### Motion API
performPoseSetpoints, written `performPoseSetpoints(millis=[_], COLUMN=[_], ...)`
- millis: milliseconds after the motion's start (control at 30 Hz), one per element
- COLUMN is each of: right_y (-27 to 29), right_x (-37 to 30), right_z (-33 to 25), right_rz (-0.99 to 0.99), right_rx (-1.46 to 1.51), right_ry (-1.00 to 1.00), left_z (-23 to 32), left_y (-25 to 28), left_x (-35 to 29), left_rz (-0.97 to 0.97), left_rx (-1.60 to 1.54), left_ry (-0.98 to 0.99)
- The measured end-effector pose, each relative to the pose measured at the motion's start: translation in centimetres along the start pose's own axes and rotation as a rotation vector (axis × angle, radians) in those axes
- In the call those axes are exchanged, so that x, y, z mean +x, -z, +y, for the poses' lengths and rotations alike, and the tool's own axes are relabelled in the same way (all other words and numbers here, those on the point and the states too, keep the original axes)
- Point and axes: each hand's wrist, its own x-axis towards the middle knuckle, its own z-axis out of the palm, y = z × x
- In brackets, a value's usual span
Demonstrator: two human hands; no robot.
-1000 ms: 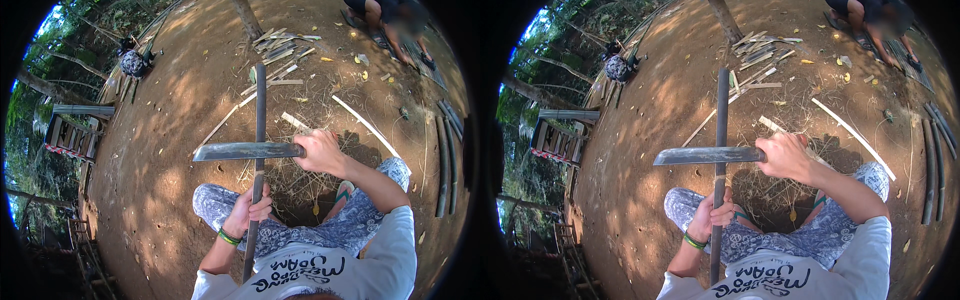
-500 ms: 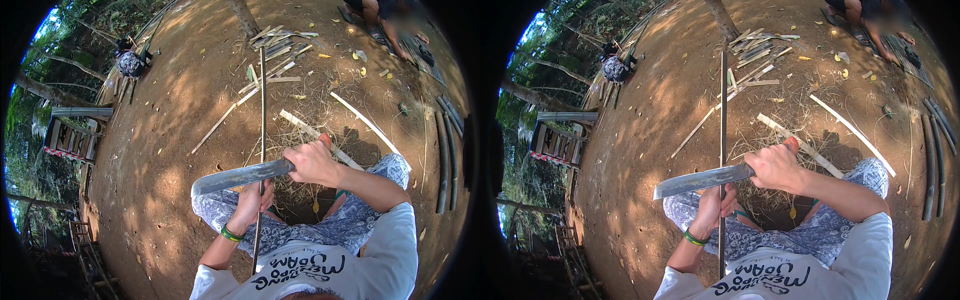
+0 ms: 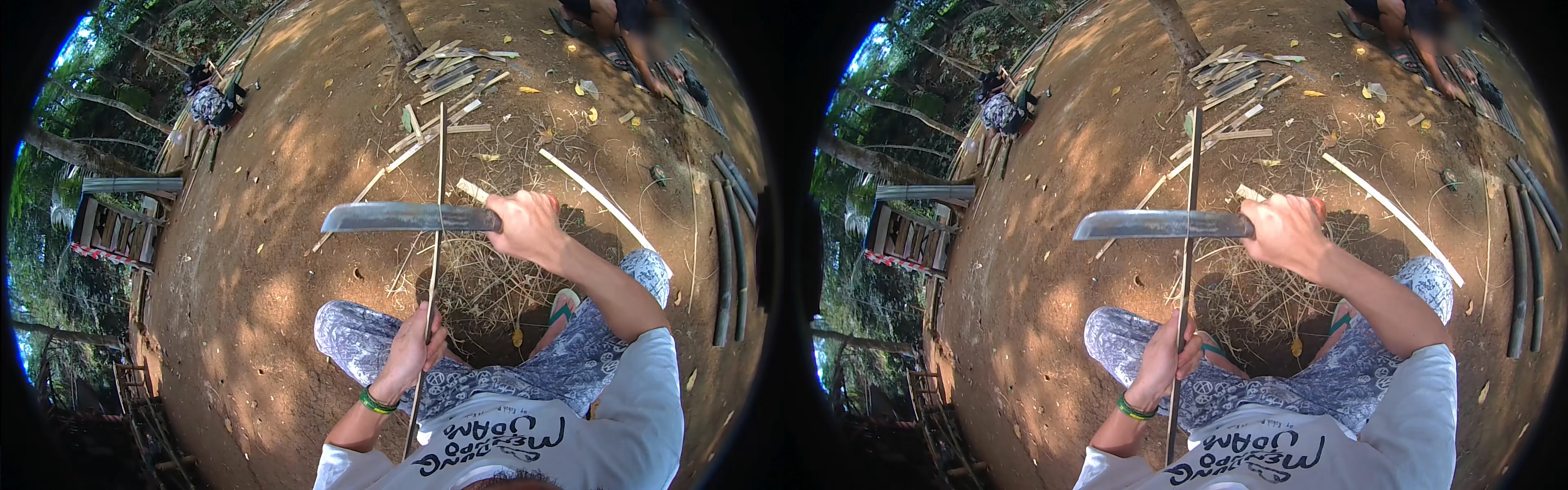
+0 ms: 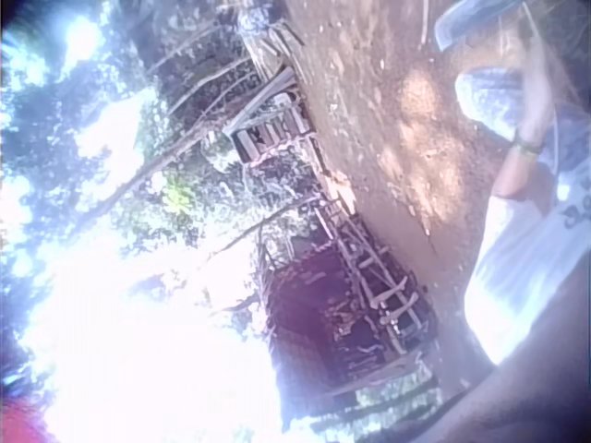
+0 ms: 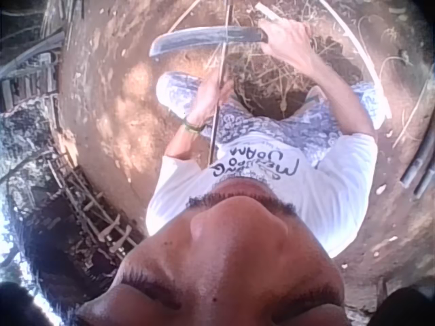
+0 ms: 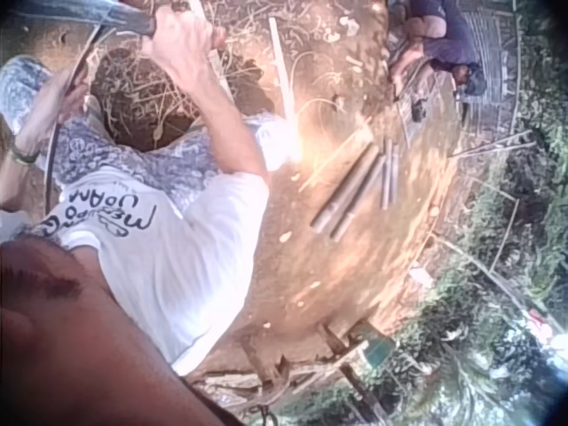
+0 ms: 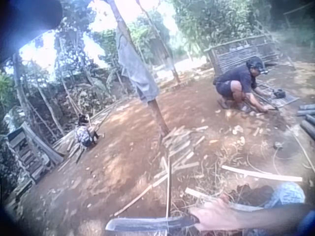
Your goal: The person sits on the ground and uses a machete to split long bamboo poles into thin strips. They repeatedly strike the bamboo with the machete to separate the material, creating a pile of finished strips.
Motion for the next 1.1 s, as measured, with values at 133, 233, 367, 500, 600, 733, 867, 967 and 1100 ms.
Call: performPoseSetpoints(millis=[133, 233, 367, 500, 600, 733, 867, 967, 1100], right_y=[0.7, 1.6, 3.0, 2.7, 1.9, 2.4, 2.8, 3.1, 3.6], right_x=[1.4, 2.4, 4.2, 4.7, 4.5, 3.6, 2.9, 2.4, 1.4], right_z=[3.1, 4.2, 8.6, 11.0, 10.3, 7.0, 5.1, 4.2, 1.8], right_rz=[0.117, 0.061, 0.223, 0.362, 0.313, 0.168, 0.187, 0.167, 0.134], right_rx=[-0.029, -0.036, 0.064, 0.297, 0.511, 0.890, 0.939, 1.018, 1.072], right_ry=[-0.039, -0.183, -0.295, -0.426, -0.326, -0.315, -0.239, -0.181, -0.135], left_z=[-1.4, -1.3, -3.1, -3.0, -3.3, -2.7, -0.3, 1.6, 4.2], left_y=[0.7, 1.0, 3.1, 5.3, 6.4, 6.1, 4.7, 3.1, 1.0], left_x=[-1.4, -2.7, -4.8, -5.0, -3.8, -1.8, -0.1, 1.2, 2.4], left_rz=[-0.041, -0.045, -0.094, -0.247, -0.432, -0.550, -0.499, -0.117, 0.165], left_rx=[-0.016, -0.021, 0.004, -0.313, -0.563, -0.705, -0.572, 0.021, 0.545], left_ry=[0.038, 0.073, 0.076, 0.236, 0.282, 0.287, 0.246, -0.038, -0.395])
